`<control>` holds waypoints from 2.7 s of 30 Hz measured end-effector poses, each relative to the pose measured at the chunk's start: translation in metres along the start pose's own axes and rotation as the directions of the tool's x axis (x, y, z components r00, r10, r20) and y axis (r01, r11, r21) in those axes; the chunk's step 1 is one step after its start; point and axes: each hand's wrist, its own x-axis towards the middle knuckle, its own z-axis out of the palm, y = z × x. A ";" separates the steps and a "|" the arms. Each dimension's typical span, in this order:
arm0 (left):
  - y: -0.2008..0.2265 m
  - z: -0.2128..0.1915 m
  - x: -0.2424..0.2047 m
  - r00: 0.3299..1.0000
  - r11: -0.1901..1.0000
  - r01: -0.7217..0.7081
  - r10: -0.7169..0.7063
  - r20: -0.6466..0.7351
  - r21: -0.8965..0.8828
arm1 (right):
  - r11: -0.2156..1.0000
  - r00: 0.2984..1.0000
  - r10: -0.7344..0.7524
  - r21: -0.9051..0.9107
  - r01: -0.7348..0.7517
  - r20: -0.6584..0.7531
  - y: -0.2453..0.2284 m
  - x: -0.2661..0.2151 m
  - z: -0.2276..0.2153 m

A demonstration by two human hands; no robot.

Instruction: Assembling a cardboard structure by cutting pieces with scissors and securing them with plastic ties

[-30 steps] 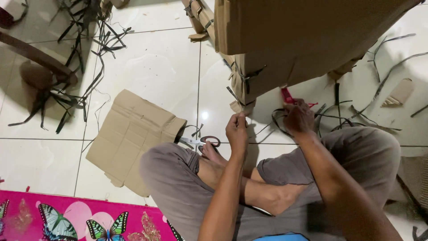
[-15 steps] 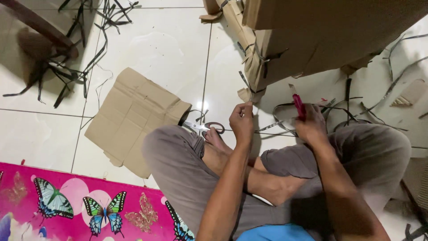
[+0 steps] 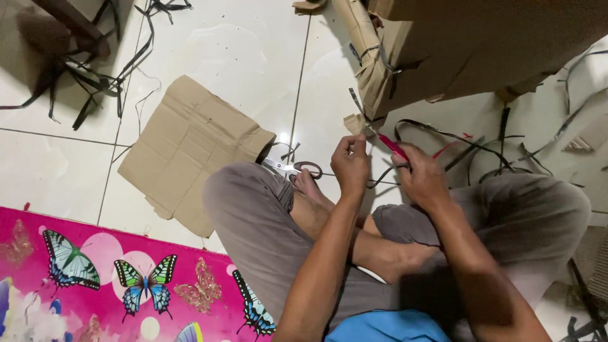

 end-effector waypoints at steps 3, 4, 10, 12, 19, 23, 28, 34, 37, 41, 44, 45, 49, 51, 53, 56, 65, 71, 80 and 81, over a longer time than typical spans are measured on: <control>0.002 0.000 -0.001 1.000 1.000 -0.006 0.006 -0.008 0.012 | 0.999 1.000 -0.014 0.034 0.014 0.002 -0.003 0.004 0.001; 0.004 -0.001 -0.001 1.000 1.000 -0.004 0.004 -0.009 0.012 | 0.999 1.000 -0.013 0.034 0.013 0.004 -0.002 0.004 0.002; 0.003 -0.001 -0.003 1.000 0.999 0.006 -0.005 0.019 -0.032 | 0.997 0.998 -0.053 -0.066 0.050 -0.040 0.002 0.005 0.008; 0.006 -0.002 -0.004 1.000 0.999 -0.009 0.010 0.019 -0.040 | 0.989 0.996 -0.075 -0.134 0.069 -0.041 0.010 0.003 0.014; 0.005 -0.001 -0.002 0.999 0.997 -0.047 0.048 0.017 -0.053 | 0.988 0.998 -0.046 -0.149 0.040 -0.035 0.005 0.010 0.016; 0.001 0.000 -0.002 0.998 0.997 -0.066 0.066 0.018 -0.048 | 0.989 0.999 -0.033 -0.144 0.027 -0.038 0.001 0.011 0.017; 0.006 -0.001 -0.004 0.996 0.995 -0.084 0.085 0.020 -0.051 | 0.976 0.998 -0.047 -0.213 0.036 -0.047 0.005 0.008 0.020; 0.005 -0.001 -0.006 0.991 0.990 -0.130 0.132 0.023 -0.058 | 0.987 0.999 -0.021 -0.162 0.015 -0.039 0.002 0.010 0.021; 0.013 -0.001 -0.008 0.990 0.988 -0.136 0.137 0.016 -0.074 | 0.982 0.998 -0.014 -0.188 0.003 -0.058 -0.001 0.012 0.023; 0.008 0.000 -0.006 0.990 0.988 -0.137 0.139 0.019 -0.070 | 0.990 0.998 -0.013 -0.143 0.004 -0.060 -0.002 0.012 0.023; 0.008 -0.003 -0.004 0.989 0.988 -0.140 0.142 0.030 -0.070 | 0.990 0.998 -0.008 -0.144 -0.001 -0.063 -0.005 0.007 0.020; 0.008 -0.003 -0.005 0.989 0.987 -0.140 0.143 0.035 -0.072 | 0.986 0.998 -0.002 -0.164 -0.009 -0.065 -0.004 0.004 0.018; 0.010 -0.001 -0.006 0.989 0.986 -0.139 0.142 0.027 -0.088 | 0.985 0.997 0.009 -0.169 -0.022 -0.080 0.003 0.007 0.030; 0.013 -0.002 -0.006 0.988 0.987 -0.149 0.151 0.024 -0.066 | 0.983 0.996 0.010 -0.180 -0.027 -0.090 -0.004 0.012 0.028; 0.013 -0.002 -0.005 0.988 0.987 -0.148 0.150 0.031 -0.056 | 0.986 0.997 0.016 -0.164 -0.028 -0.074 -0.010 0.014 0.023; 0.013 -0.005 -0.006 0.990 0.990 -0.138 0.139 0.038 -0.043 | 0.989 0.998 0.033 -0.144 -0.041 -0.057 -0.007 0.006 0.024; 0.017 -0.013 -0.006 0.991 0.990 -0.130 0.130 0.004 -0.049 | 0.978 0.999 0.042 -0.204 -0.044 -0.016 -0.014 0.010 0.022; 0.006 -0.014 0.001 0.993 0.965 0.003 -0.034 -0.113 -0.262 | 0.965 0.975 0.111 -0.257 -0.060 0.190 -0.016 0.000 0.016; -0.020 0.000 -0.004 0.986 0.876 0.159 -0.168 0.020 -0.456 | 0.999 0.935 0.035 -0.020 -0.030 0.354 -0.022 0.007 0.014; -0.024 0.003 -0.006 0.981 0.849 0.192 -0.171 0.089 -0.493 | 0.968 0.942 -0.072 0.251 -0.013 0.328 -0.032 0.010 0.009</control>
